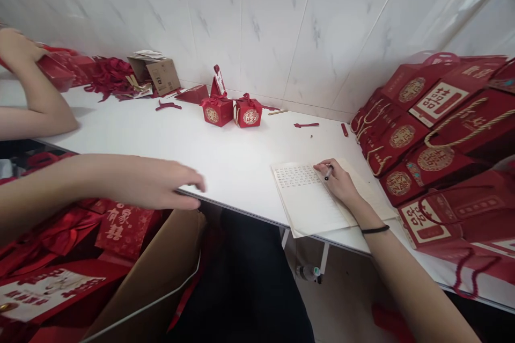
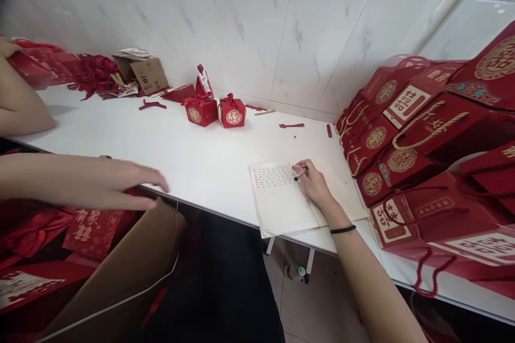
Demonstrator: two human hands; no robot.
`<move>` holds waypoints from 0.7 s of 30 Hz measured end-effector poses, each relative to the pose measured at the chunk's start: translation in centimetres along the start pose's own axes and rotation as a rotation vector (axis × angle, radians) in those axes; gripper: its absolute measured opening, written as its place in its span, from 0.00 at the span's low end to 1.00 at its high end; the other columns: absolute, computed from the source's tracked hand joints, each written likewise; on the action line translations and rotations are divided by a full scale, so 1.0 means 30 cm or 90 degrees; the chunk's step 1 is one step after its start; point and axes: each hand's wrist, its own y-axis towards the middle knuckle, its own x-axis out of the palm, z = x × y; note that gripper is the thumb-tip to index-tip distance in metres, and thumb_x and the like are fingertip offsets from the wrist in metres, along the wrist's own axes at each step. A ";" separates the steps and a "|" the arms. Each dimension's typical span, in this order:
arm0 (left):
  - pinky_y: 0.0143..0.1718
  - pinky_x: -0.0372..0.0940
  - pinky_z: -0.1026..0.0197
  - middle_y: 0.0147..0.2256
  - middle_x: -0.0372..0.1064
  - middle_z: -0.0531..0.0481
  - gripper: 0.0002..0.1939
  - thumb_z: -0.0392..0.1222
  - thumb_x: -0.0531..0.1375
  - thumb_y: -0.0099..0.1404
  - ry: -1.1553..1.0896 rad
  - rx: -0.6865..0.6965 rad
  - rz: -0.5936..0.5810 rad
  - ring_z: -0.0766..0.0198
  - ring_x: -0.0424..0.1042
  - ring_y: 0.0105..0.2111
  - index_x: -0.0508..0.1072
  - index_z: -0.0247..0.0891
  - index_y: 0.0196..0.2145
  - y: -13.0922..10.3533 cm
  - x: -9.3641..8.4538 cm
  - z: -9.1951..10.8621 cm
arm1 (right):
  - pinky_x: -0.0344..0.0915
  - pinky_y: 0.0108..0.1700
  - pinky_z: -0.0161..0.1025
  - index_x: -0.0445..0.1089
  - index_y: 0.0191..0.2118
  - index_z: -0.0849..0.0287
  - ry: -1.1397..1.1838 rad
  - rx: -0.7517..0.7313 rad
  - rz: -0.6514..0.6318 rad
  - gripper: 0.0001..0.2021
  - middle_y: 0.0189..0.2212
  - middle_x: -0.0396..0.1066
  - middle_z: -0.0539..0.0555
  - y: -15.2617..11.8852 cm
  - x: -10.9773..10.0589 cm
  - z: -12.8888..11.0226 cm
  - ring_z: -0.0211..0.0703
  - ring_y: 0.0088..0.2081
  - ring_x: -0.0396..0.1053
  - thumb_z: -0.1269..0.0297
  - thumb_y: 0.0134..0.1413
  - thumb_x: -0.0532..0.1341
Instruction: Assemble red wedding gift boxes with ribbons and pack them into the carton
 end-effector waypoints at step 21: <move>0.48 0.57 0.53 0.37 0.67 0.44 0.13 0.45 0.52 0.62 0.007 0.434 0.106 0.55 0.64 0.42 0.71 0.34 0.37 0.802 0.481 0.176 | 0.64 0.37 0.39 0.61 0.40 0.54 -0.005 0.010 -0.054 0.11 0.35 0.71 0.52 0.004 -0.027 -0.049 0.44 0.35 0.69 0.54 0.61 0.49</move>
